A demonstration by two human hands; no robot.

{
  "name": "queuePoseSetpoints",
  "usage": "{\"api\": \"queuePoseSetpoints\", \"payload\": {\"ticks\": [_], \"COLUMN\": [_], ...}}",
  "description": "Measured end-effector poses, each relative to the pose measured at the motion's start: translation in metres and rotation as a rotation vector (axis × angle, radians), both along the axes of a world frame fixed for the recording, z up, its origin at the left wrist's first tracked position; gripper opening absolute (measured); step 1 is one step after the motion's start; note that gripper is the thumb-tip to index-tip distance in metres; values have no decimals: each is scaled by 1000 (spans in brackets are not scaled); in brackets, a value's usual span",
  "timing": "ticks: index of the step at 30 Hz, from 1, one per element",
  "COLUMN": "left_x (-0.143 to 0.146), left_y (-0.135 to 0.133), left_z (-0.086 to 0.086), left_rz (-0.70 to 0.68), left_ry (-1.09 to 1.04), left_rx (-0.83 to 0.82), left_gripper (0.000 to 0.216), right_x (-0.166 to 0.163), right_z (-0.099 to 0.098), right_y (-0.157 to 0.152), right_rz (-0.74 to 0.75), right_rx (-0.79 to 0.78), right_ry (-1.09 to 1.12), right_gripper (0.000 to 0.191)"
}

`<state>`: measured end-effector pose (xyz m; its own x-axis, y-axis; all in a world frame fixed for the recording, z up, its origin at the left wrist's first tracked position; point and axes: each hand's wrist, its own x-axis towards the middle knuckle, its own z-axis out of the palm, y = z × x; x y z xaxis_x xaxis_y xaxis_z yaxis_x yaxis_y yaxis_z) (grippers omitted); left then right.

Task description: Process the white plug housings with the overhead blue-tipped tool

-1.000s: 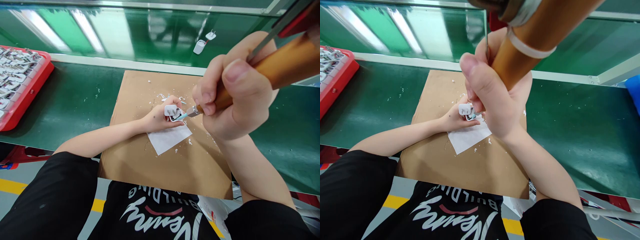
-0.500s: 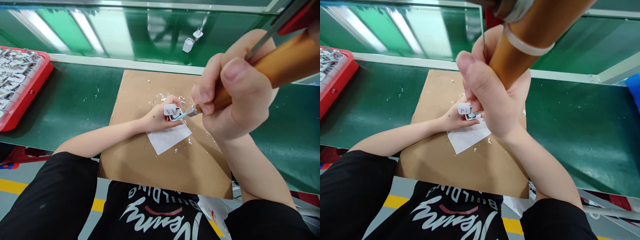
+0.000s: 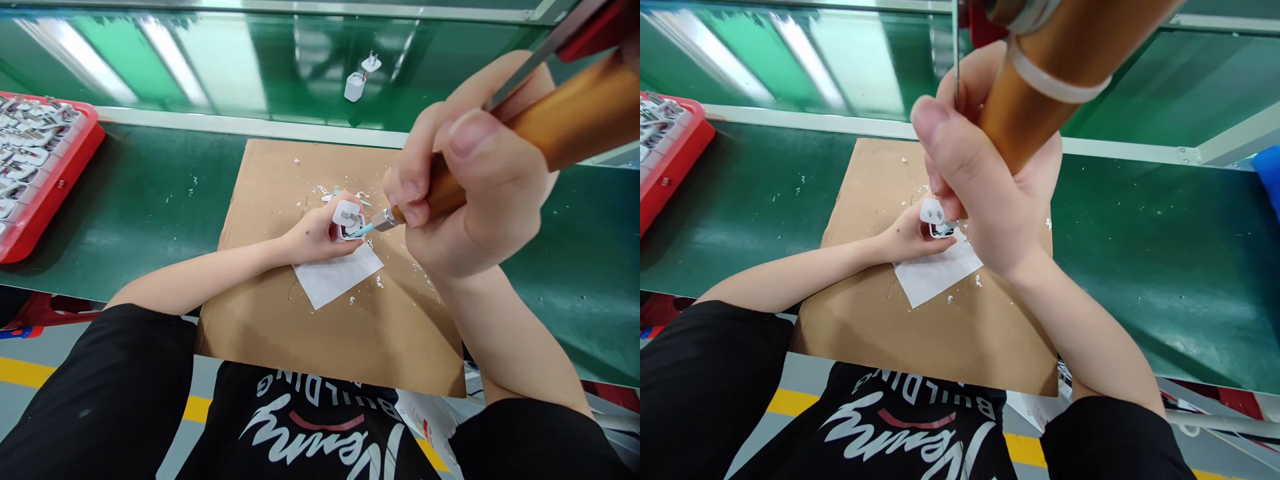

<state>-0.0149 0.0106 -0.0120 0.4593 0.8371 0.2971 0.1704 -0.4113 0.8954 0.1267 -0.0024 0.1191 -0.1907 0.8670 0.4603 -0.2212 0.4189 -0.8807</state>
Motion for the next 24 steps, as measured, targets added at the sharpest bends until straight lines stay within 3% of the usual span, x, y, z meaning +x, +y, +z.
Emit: {"api": "queuePoseSetpoints", "payload": {"ticks": [7,18,24], "left_x": [-3,-3,-4], "left_y": [-1,-1,-2], "left_z": [5,7,6], "left_rz": [21,7,0], "left_ry": [109,84,96], "left_rx": [24,70,91], "left_gripper": [25,25,26], "right_x": [-1,-4,-13], "right_z": [-2,2,6], "right_y": [-1,0,0], "right_rz": [-12,-33,-142], "right_rx": [-21,-26,-9], "right_ry": [16,33,54], "right_gripper": [18,18,36]}}
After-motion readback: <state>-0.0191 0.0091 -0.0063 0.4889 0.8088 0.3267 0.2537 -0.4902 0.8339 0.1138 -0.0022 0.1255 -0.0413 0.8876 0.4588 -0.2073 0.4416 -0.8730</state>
